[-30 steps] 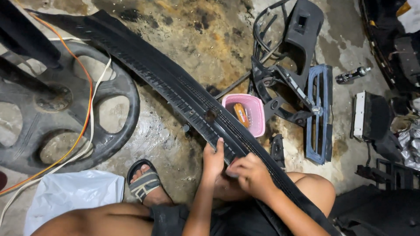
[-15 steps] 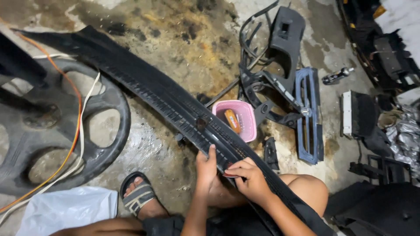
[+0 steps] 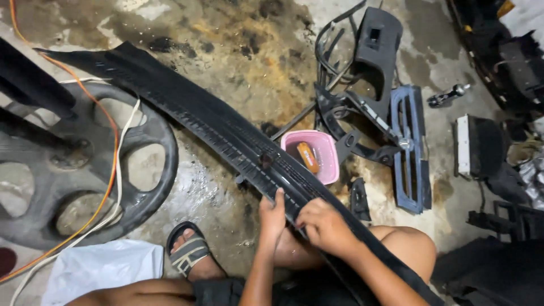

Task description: The person scrubs a long black plastic car part with a red sponge while sitting on the floor. The person holds the part steady with one hand and scrubs the surface with the other, occasionally dipping the sponge into a pink container of water.

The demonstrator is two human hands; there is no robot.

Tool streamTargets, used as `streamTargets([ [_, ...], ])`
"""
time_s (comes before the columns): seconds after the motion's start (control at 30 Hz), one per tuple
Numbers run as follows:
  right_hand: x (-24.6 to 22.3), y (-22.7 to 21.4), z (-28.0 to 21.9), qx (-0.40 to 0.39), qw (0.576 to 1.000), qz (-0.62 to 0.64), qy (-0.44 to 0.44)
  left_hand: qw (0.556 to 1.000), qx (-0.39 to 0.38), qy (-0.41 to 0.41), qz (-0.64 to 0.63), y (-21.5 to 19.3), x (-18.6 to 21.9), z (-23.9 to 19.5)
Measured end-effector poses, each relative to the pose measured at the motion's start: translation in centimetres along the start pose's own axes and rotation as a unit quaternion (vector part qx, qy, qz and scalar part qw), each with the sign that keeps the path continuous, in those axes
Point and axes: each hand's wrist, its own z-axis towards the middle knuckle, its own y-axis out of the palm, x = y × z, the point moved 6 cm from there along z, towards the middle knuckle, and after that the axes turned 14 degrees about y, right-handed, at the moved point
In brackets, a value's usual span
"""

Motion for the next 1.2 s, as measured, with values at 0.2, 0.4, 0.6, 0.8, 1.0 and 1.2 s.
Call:
streamTargets([
  [0.2, 0.2, 1.5, 0.5, -0.064, 0.998, 0.023, -0.011, 1.0, -0.012, -0.016, -0.023, -0.4, 1.7, -0.7],
  [0.4, 6.7, -4.1, 1.4, 0.103, 0.971, 0.142, 0.165, 0.999, -0.001, 0.013, -0.035, -0.4, 3.0, -0.5],
  [0.6, 8.8, -2.5, -0.2, 0.036, 0.868, 0.369, 0.33, 0.999, 0.0, 0.025, -0.028, -0.6, 2.4, -0.3],
  [0.8, 5.1, -1.6, -0.4, 0.074, 0.976, 0.119, 0.166, 0.999, 0.008, 0.036, -0.036, -0.6, 2.8, -0.6],
  [1.0, 1.9, 1.8, -1.0, 0.003, 0.999, -0.029, 0.022, 1.0, 0.009, 0.024, -0.01, -0.5, 2.5, -1.4],
  [1.2, 1.3, 1.8, -1.0, -0.007, 1.0, -0.009, 0.027, 0.999, 0.024, 0.026, -0.035, -0.1, 1.4, -0.7],
])
